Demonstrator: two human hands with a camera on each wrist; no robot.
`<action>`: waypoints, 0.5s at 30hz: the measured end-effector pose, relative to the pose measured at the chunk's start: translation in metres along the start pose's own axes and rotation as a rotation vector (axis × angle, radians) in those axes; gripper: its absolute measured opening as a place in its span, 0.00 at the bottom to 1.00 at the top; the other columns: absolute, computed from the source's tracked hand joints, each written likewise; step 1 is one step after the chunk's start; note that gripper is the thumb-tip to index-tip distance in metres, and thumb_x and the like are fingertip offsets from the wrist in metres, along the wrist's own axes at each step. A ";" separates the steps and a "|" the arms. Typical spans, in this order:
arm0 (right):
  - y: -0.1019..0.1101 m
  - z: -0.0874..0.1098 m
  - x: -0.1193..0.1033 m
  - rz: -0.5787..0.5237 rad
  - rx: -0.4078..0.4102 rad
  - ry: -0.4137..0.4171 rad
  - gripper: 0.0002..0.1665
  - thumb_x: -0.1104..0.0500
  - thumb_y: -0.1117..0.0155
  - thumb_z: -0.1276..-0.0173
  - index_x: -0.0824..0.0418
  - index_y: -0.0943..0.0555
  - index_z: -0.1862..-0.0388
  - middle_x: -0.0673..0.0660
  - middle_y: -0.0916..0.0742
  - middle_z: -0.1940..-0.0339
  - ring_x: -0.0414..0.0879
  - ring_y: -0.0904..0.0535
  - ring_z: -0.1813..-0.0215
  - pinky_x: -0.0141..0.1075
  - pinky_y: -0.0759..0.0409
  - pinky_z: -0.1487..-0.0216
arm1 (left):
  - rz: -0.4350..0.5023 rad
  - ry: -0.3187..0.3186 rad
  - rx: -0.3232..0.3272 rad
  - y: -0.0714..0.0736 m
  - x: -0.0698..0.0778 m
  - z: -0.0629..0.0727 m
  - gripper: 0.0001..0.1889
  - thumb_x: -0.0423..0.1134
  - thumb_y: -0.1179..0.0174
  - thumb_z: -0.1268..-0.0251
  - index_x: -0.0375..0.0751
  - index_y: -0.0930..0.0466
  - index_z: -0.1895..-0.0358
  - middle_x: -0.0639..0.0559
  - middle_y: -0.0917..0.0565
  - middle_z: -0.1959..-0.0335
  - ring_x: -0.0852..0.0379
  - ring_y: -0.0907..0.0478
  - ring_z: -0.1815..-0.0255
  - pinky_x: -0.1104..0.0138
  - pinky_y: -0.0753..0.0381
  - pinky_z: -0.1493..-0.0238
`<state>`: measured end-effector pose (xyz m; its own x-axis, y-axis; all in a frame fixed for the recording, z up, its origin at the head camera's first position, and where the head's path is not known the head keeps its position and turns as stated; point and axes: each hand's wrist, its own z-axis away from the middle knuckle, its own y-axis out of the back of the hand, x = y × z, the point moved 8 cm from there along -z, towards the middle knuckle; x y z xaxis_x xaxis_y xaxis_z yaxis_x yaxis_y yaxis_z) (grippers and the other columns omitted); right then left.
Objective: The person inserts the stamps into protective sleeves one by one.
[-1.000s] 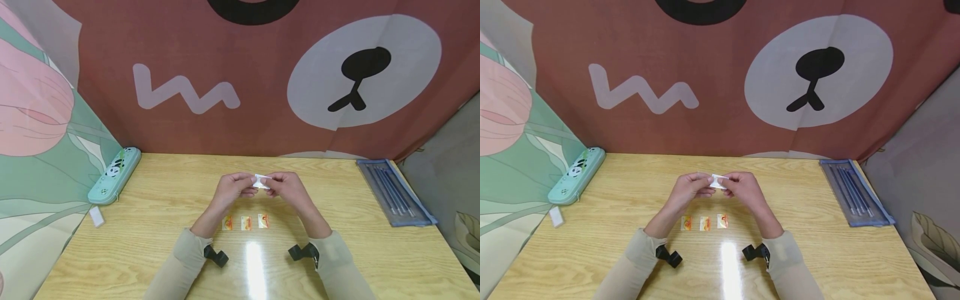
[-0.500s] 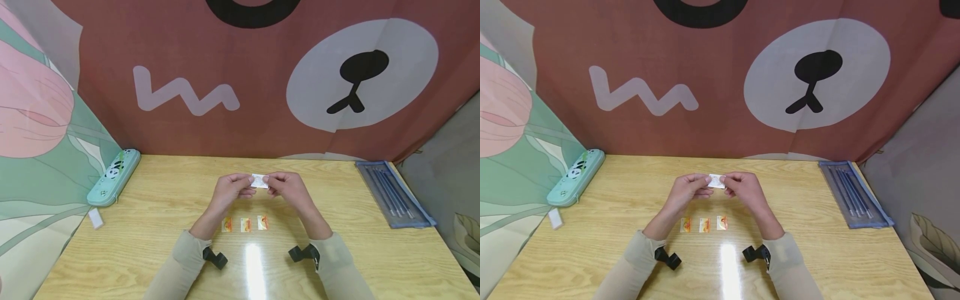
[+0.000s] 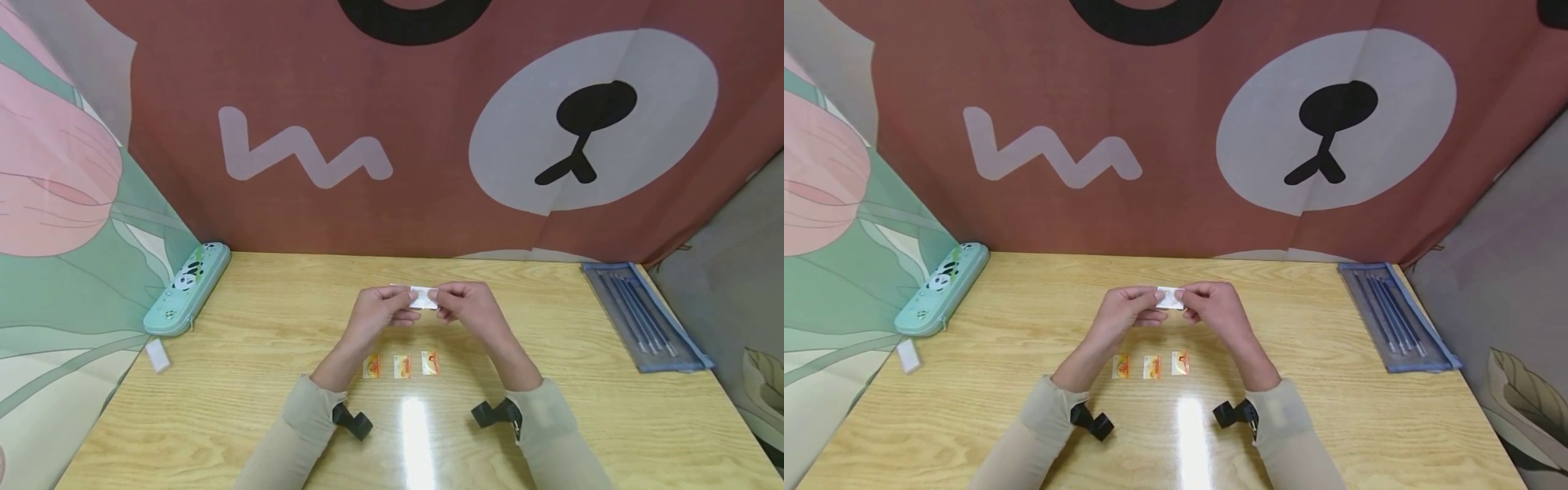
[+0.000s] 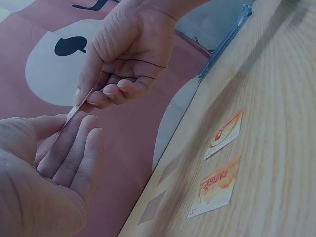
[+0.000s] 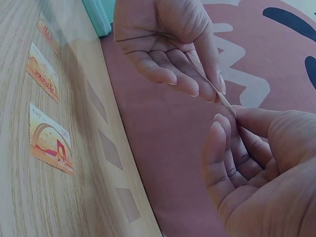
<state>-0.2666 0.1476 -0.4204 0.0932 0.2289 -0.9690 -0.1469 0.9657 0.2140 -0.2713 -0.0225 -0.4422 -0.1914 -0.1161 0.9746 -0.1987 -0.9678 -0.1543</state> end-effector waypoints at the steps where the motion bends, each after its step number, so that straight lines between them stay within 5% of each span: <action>1: 0.000 0.000 0.000 0.001 -0.001 -0.002 0.17 0.53 0.31 0.30 0.68 0.12 0.56 0.52 0.15 0.76 0.50 0.15 0.69 0.35 0.13 0.65 | -0.003 0.000 0.000 0.000 0.000 0.000 0.15 0.37 0.34 0.32 0.29 0.15 0.49 0.41 0.09 0.63 0.59 0.11 0.71 0.63 0.10 0.62; 9: -0.002 0.000 0.001 0.034 -0.003 -0.018 0.18 0.51 0.32 0.29 0.66 0.12 0.55 0.62 0.12 0.71 0.53 0.14 0.67 0.38 0.12 0.63 | -0.007 -0.001 0.000 0.000 0.001 0.002 0.16 0.38 0.33 0.32 0.29 0.15 0.48 0.40 0.09 0.64 0.59 0.11 0.71 0.63 0.09 0.62; 15: 0.000 0.000 0.002 0.018 -0.012 -0.011 0.19 0.51 0.33 0.28 0.66 0.13 0.52 0.59 0.13 0.69 0.49 0.15 0.67 0.40 0.11 0.60 | -0.001 -0.013 0.007 0.001 0.001 0.002 0.14 0.38 0.34 0.31 0.31 0.14 0.49 0.41 0.09 0.65 0.58 0.11 0.71 0.63 0.10 0.63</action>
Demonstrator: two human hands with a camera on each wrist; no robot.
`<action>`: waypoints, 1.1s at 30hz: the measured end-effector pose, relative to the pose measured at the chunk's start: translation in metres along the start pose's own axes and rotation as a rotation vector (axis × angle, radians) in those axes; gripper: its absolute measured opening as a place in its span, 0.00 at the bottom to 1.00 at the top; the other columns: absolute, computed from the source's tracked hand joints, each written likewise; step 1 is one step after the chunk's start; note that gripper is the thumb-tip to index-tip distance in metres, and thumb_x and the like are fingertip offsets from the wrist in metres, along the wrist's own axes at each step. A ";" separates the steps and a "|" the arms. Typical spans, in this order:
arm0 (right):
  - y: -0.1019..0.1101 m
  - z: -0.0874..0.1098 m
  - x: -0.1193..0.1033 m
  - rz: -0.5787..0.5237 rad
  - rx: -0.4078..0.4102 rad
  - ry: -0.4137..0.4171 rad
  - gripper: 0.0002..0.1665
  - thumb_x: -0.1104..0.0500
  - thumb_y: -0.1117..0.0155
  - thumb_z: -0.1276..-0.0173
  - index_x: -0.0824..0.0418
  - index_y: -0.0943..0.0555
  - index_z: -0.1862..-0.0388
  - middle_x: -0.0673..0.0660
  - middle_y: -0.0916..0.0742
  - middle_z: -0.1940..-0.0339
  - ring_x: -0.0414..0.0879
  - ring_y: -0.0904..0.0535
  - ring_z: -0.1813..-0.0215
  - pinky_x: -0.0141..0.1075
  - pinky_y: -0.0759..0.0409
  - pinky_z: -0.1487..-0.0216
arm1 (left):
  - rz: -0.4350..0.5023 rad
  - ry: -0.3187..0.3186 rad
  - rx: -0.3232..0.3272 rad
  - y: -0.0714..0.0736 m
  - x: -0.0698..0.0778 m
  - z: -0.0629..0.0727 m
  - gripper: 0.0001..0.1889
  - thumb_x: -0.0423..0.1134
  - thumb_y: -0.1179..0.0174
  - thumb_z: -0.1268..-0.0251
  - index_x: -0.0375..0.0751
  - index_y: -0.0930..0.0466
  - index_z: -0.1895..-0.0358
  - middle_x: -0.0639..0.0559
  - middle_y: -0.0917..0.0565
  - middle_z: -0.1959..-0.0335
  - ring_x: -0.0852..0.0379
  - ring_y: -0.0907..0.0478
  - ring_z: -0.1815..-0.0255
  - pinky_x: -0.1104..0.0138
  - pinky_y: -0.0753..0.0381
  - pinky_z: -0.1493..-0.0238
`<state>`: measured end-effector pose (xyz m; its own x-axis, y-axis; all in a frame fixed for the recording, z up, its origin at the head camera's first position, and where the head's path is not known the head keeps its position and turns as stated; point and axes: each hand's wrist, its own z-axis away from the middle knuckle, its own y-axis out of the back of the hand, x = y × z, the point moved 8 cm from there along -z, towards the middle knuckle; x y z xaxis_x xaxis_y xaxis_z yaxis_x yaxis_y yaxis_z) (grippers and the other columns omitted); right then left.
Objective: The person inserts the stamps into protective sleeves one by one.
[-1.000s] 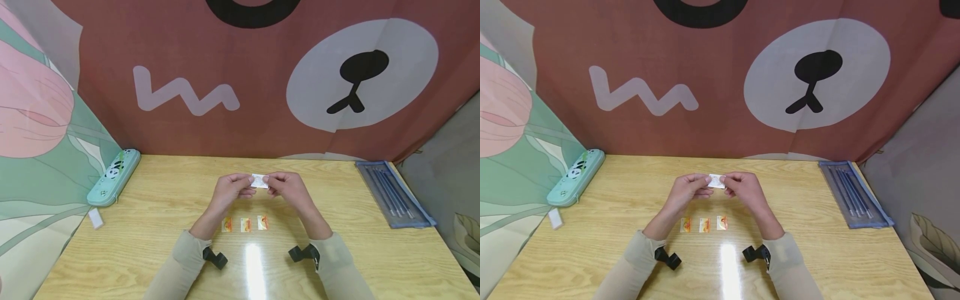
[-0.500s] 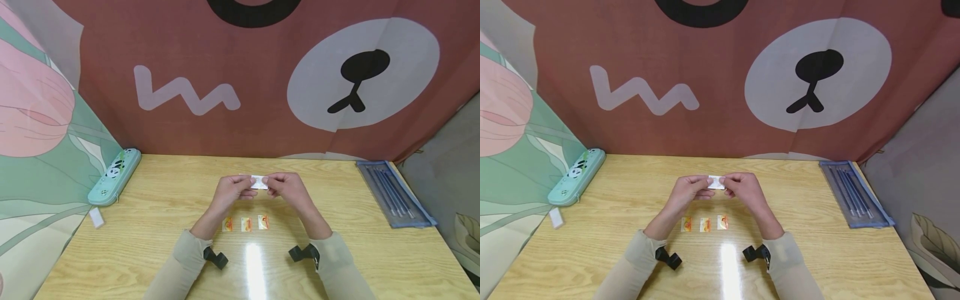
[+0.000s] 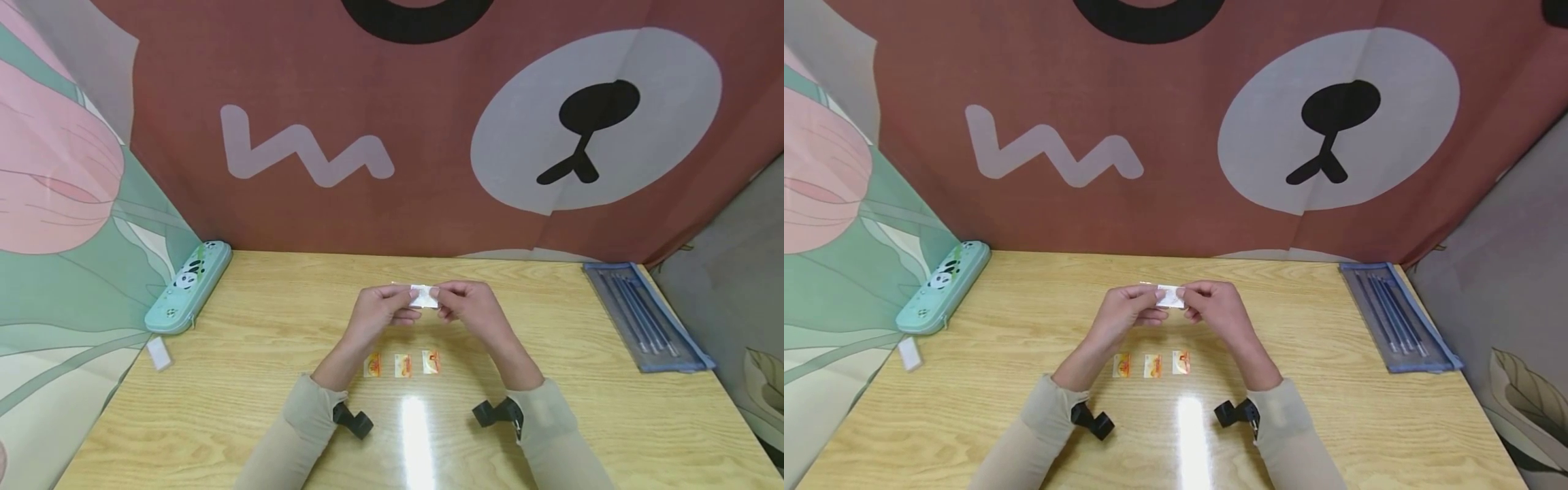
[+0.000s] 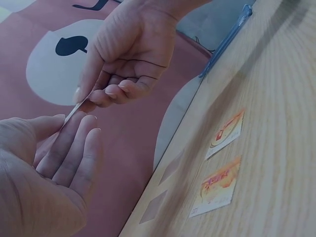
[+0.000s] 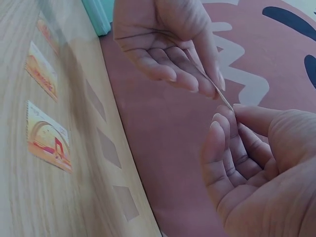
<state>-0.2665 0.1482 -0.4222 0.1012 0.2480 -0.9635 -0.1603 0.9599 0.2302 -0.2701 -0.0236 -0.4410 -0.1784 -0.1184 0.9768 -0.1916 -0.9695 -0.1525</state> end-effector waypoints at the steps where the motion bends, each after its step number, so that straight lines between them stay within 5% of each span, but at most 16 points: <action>1: 0.001 0.000 0.000 -0.009 -0.002 0.003 0.19 0.51 0.33 0.28 0.67 0.14 0.52 0.58 0.14 0.69 0.48 0.15 0.66 0.41 0.11 0.60 | 0.003 0.002 0.006 0.000 0.000 0.000 0.14 0.38 0.34 0.31 0.31 0.14 0.49 0.41 0.09 0.65 0.58 0.11 0.71 0.63 0.10 0.63; 10: 0.003 0.000 0.000 -0.052 -0.013 0.013 0.20 0.51 0.34 0.27 0.68 0.16 0.50 0.54 0.15 0.69 0.46 0.14 0.65 0.46 0.10 0.55 | -0.025 -0.012 -0.007 0.001 0.001 0.000 0.17 0.43 0.36 0.29 0.33 0.15 0.45 0.41 0.09 0.62 0.57 0.11 0.70 0.58 0.09 0.59; 17: 0.011 -0.001 0.000 -0.060 0.002 0.023 0.22 0.51 0.34 0.26 0.69 0.17 0.48 0.53 0.15 0.69 0.41 0.16 0.67 0.44 0.11 0.56 | -0.286 -0.184 -0.069 0.005 0.018 0.000 0.33 0.43 0.27 0.38 0.62 0.28 0.29 0.53 0.15 0.44 0.49 0.13 0.54 0.54 0.10 0.55; 21: 0.012 -0.001 0.000 -0.077 -0.019 0.026 0.23 0.51 0.34 0.26 0.70 0.17 0.47 0.52 0.17 0.69 0.41 0.16 0.67 0.42 0.11 0.56 | -0.324 -0.199 -0.145 0.001 0.020 0.000 0.35 0.40 0.26 0.40 0.64 0.28 0.29 0.57 0.20 0.59 0.59 0.17 0.62 0.54 0.10 0.54; 24: 0.011 -0.001 0.000 -0.086 -0.032 0.023 0.23 0.51 0.34 0.26 0.70 0.17 0.47 0.51 0.17 0.70 0.41 0.16 0.67 0.41 0.11 0.57 | -0.330 -0.189 -0.159 0.001 0.020 0.001 0.31 0.39 0.27 0.39 0.60 0.23 0.32 0.57 0.34 0.74 0.62 0.30 0.75 0.60 0.12 0.63; 27: 0.010 -0.001 0.001 -0.095 -0.035 0.015 0.23 0.51 0.35 0.26 0.70 0.18 0.46 0.52 0.17 0.70 0.41 0.17 0.68 0.40 0.11 0.58 | -0.385 -0.199 -0.141 0.003 0.021 0.002 0.27 0.41 0.27 0.39 0.56 0.20 0.36 0.57 0.29 0.73 0.63 0.30 0.74 0.64 0.16 0.68; 30: 0.011 -0.002 0.001 -0.104 -0.029 0.007 0.22 0.52 0.36 0.25 0.70 0.18 0.46 0.52 0.16 0.70 0.40 0.17 0.70 0.39 0.11 0.60 | -0.444 -0.226 -0.126 0.004 0.022 0.004 0.24 0.43 0.26 0.40 0.56 0.18 0.39 0.55 0.15 0.60 0.60 0.18 0.65 0.65 0.15 0.66; 33: 0.011 -0.002 0.001 -0.115 -0.030 0.006 0.21 0.54 0.37 0.24 0.72 0.18 0.46 0.53 0.16 0.69 0.39 0.18 0.70 0.36 0.12 0.62 | -0.522 -0.267 -0.122 0.003 0.024 0.005 0.22 0.44 0.26 0.40 0.57 0.17 0.41 0.52 0.12 0.51 0.57 0.14 0.61 0.65 0.13 0.65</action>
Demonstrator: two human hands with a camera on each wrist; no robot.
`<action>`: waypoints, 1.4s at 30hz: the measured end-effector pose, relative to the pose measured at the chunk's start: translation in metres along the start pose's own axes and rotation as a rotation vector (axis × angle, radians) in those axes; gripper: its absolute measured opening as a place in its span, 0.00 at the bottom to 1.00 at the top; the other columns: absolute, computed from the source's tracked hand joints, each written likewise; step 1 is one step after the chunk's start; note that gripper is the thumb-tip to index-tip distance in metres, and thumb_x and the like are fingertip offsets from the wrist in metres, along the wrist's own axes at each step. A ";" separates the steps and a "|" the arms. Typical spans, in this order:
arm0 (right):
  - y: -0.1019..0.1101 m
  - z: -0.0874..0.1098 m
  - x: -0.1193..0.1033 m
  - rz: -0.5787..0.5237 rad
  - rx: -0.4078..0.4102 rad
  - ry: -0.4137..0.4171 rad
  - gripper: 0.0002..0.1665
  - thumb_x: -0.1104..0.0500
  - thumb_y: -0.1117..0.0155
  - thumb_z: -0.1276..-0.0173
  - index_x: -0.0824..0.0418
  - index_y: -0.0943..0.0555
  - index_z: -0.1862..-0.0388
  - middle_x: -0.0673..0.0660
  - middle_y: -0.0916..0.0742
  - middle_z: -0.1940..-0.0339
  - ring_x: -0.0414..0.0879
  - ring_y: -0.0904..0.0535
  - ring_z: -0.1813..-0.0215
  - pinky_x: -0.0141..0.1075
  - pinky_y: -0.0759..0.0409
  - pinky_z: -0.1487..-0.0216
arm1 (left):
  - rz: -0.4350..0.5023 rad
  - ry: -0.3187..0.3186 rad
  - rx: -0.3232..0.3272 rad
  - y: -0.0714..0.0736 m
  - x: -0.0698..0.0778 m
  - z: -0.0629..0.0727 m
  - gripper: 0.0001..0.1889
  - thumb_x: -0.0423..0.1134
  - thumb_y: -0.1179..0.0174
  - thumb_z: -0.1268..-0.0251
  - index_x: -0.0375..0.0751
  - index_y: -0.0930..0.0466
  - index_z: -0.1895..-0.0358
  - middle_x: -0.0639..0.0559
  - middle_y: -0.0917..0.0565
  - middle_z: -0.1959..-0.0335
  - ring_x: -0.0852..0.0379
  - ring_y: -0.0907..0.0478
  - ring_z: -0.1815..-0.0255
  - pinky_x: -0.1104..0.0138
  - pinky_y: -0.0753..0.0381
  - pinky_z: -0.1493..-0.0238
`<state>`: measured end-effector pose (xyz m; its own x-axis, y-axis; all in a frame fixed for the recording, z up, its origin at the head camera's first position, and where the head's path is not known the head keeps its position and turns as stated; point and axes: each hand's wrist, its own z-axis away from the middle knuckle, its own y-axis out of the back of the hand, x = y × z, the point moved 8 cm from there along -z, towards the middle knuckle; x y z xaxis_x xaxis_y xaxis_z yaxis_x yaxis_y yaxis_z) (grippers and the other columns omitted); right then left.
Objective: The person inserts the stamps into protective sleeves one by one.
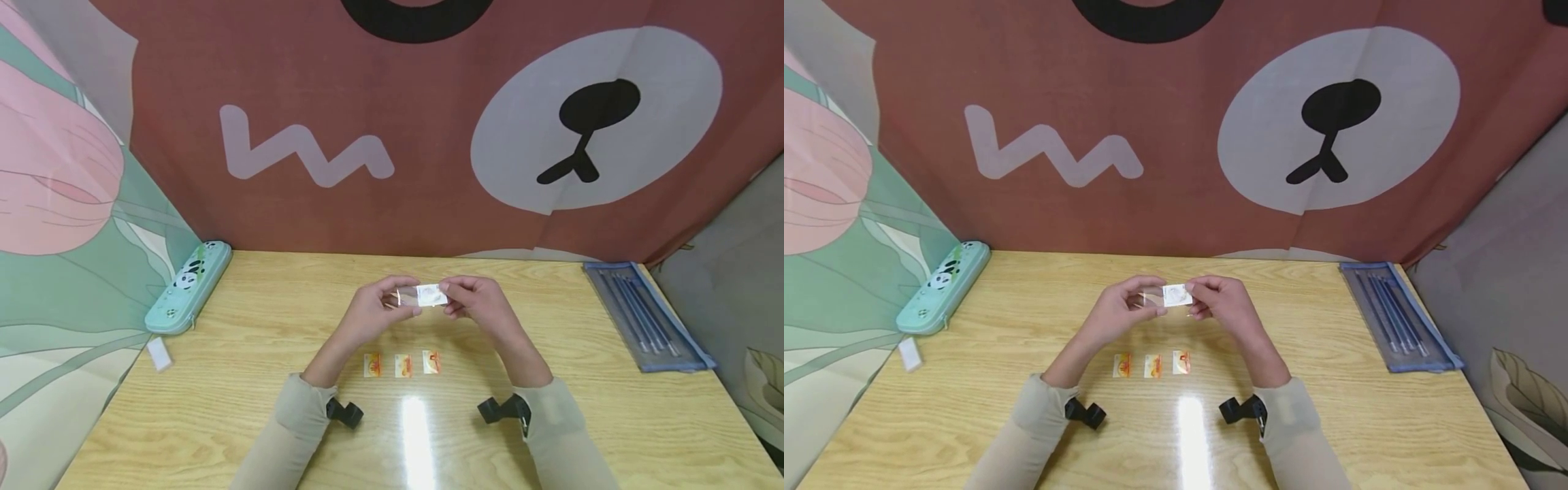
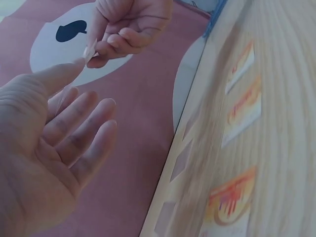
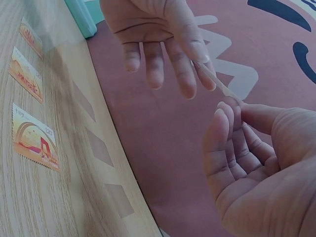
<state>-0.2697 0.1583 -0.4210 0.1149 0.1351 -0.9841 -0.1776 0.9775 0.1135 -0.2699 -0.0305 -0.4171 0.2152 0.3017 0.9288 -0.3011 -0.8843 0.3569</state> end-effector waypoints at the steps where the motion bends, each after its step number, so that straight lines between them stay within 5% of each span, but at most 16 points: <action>1: 0.000 0.000 0.000 -0.005 0.000 -0.003 0.21 0.54 0.37 0.24 0.72 0.18 0.45 0.53 0.16 0.69 0.39 0.18 0.71 0.35 0.12 0.63 | -0.031 -0.015 0.003 0.000 0.001 0.000 0.22 0.45 0.27 0.40 0.57 0.17 0.41 0.51 0.12 0.52 0.58 0.15 0.61 0.65 0.13 0.66; 10: -0.002 -0.001 0.000 -0.013 0.005 -0.007 0.22 0.54 0.37 0.24 0.73 0.19 0.45 0.51 0.15 0.69 0.39 0.18 0.71 0.33 0.13 0.64 | -0.196 -0.124 0.045 0.003 0.017 0.004 0.22 0.45 0.27 0.39 0.51 0.16 0.41 0.48 0.10 0.57 0.61 0.14 0.67 0.71 0.14 0.69; 42: -0.006 0.003 0.003 -0.045 0.116 -0.028 0.19 0.55 0.35 0.26 0.72 0.17 0.50 0.50 0.14 0.75 0.39 0.17 0.73 0.32 0.13 0.66 | -0.277 -0.113 0.084 0.000 0.016 0.005 0.23 0.51 0.27 0.39 0.52 0.15 0.41 0.54 0.10 0.65 0.57 0.12 0.68 0.72 0.14 0.66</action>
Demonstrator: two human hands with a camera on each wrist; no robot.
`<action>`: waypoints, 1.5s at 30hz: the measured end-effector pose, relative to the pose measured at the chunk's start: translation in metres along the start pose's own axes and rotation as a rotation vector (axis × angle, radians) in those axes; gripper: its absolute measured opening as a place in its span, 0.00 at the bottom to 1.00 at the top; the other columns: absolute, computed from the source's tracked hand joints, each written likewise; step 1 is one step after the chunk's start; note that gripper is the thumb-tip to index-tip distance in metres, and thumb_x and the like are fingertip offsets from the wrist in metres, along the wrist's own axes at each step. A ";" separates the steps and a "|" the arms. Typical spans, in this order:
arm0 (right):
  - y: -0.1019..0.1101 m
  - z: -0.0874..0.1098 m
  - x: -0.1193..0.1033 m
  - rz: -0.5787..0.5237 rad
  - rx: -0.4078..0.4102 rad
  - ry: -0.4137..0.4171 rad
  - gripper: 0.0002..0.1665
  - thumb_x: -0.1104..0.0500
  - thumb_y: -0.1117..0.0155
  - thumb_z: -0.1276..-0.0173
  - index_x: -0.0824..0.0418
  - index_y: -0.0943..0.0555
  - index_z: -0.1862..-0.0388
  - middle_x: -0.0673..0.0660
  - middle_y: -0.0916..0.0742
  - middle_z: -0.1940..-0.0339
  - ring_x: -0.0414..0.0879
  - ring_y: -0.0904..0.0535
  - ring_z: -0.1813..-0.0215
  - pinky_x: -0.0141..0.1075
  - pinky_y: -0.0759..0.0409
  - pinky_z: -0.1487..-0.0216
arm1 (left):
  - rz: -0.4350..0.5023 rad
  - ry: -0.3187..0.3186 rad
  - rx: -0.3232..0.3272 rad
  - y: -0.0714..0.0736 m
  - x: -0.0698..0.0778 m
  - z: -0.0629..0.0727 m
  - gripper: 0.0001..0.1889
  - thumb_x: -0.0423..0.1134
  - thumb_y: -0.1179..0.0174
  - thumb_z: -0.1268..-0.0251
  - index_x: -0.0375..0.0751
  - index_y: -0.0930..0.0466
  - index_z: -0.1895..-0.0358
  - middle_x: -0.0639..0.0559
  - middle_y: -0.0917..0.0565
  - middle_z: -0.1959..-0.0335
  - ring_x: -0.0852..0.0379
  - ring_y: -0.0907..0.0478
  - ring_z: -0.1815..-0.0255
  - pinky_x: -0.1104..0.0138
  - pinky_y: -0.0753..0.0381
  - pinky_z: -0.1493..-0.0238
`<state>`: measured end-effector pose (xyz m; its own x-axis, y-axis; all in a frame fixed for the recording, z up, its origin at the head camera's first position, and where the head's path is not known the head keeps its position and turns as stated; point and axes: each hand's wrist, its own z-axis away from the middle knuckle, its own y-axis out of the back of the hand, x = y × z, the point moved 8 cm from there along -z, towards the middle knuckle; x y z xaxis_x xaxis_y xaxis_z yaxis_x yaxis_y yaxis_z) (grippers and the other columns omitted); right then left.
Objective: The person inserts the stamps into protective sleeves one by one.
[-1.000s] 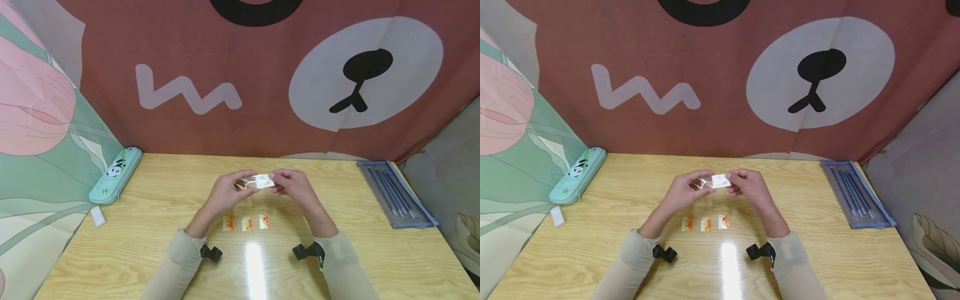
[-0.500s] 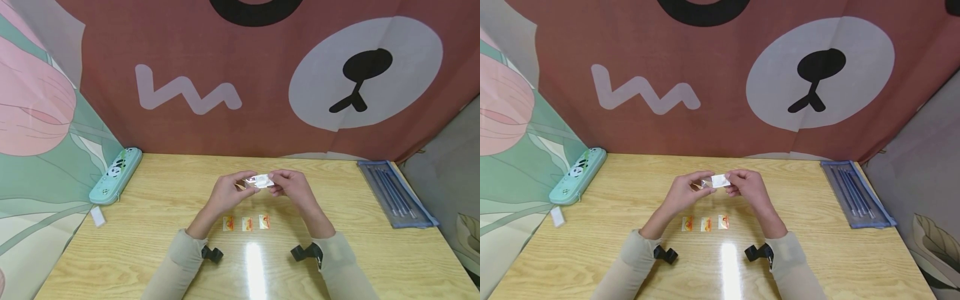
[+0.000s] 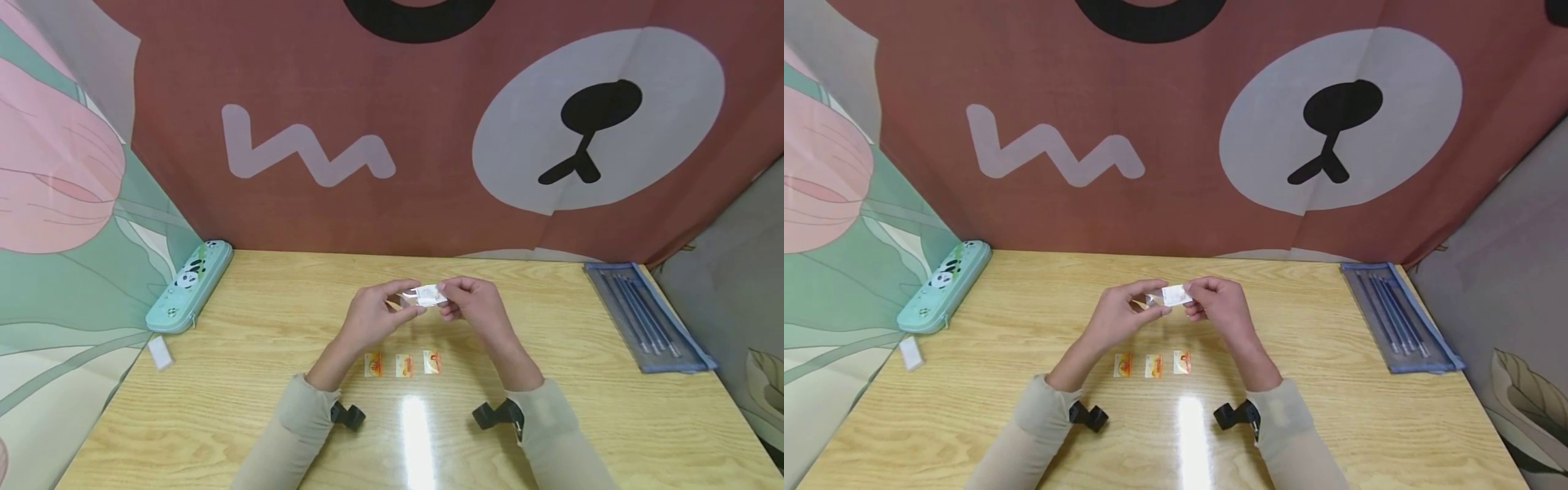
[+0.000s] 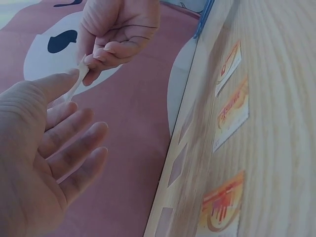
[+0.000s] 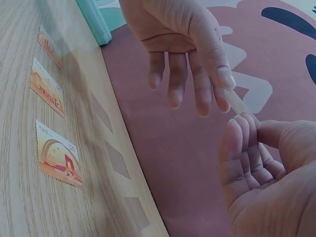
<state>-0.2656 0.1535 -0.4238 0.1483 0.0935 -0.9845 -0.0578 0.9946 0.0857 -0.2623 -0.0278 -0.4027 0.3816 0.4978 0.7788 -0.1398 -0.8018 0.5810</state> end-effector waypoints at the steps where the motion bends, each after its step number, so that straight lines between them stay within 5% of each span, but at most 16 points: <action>1: 0.000 0.000 0.000 0.000 0.002 0.000 0.19 0.55 0.35 0.26 0.72 0.17 0.51 0.50 0.14 0.75 0.40 0.17 0.73 0.32 0.13 0.66 | -0.004 -0.002 0.001 0.000 0.000 0.000 0.23 0.51 0.28 0.39 0.52 0.15 0.41 0.54 0.10 0.65 0.58 0.12 0.68 0.72 0.14 0.66; 12: -0.003 0.000 -0.001 -0.013 0.015 0.027 0.18 0.56 0.35 0.26 0.71 0.17 0.51 0.51 0.14 0.73 0.41 0.16 0.72 0.33 0.12 0.66 | -0.026 -0.007 0.030 0.001 0.000 0.000 0.22 0.52 0.27 0.40 0.54 0.15 0.43 0.55 0.09 0.66 0.58 0.11 0.67 0.72 0.16 0.70; 20: 0.002 0.001 -0.002 -0.011 0.026 0.021 0.18 0.55 0.35 0.26 0.70 0.17 0.51 0.50 0.14 0.71 0.40 0.16 0.70 0.33 0.12 0.63 | 0.162 0.033 0.004 -0.003 -0.004 -0.003 0.37 0.45 0.24 0.42 0.52 0.28 0.29 0.49 0.21 0.35 0.51 0.17 0.45 0.70 0.12 0.59; 27: -0.003 0.000 -0.003 -0.018 -0.029 0.007 0.20 0.54 0.35 0.26 0.71 0.17 0.50 0.50 0.13 0.72 0.40 0.17 0.70 0.33 0.12 0.64 | 0.252 0.064 0.003 -0.003 -0.006 0.000 0.22 0.46 0.27 0.39 0.55 0.18 0.41 0.58 0.16 0.45 0.55 0.16 0.51 0.67 0.12 0.60; 45: -0.005 0.003 -0.004 -0.022 -0.008 0.034 0.18 0.56 0.36 0.26 0.71 0.17 0.51 0.51 0.14 0.73 0.40 0.17 0.71 0.33 0.13 0.66 | 0.134 0.010 0.042 0.000 0.001 0.000 0.22 0.47 0.26 0.40 0.49 0.15 0.42 0.54 0.14 0.52 0.61 0.17 0.60 0.72 0.13 0.63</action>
<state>-0.2626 0.1482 -0.4194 0.1160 0.0696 -0.9908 -0.0631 0.9960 0.0626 -0.2617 -0.0270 -0.4023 0.3532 0.3883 0.8512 -0.1501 -0.8745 0.4612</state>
